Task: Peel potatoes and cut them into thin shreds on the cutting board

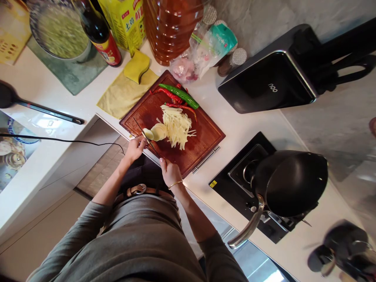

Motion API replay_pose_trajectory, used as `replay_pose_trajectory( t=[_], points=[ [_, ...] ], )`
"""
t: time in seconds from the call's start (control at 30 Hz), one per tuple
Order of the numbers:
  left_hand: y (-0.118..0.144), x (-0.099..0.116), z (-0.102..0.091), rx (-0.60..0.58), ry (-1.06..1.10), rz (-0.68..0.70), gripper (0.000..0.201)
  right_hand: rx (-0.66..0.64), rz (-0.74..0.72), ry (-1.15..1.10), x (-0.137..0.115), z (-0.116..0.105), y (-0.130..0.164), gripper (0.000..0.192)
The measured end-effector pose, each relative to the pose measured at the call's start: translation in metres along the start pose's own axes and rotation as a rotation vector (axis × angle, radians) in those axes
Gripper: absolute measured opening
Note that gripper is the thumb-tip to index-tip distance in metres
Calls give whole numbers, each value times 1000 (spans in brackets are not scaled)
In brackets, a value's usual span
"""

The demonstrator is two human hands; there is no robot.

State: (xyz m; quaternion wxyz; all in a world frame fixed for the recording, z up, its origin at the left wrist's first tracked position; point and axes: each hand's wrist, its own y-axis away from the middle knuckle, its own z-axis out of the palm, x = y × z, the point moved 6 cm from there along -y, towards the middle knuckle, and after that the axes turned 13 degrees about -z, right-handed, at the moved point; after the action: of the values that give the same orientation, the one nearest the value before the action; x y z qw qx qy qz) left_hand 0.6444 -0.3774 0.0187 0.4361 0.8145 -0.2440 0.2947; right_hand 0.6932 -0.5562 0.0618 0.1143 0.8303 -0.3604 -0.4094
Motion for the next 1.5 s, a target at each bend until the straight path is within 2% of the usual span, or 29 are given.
replay_pose_trajectory(
  t=[0.5,1.27,1.5],
  points=[
    [-2,5,-1,95,-39,-32,24,-20,12,61,-7,-2,-2,52],
    [0,3,-1,105,-3,18,28,-47,35,95,-16,2,-20,52],
    [0,2,0,91,-8,25,30,-17,30,112,-17,4,-26,54]
  ],
)
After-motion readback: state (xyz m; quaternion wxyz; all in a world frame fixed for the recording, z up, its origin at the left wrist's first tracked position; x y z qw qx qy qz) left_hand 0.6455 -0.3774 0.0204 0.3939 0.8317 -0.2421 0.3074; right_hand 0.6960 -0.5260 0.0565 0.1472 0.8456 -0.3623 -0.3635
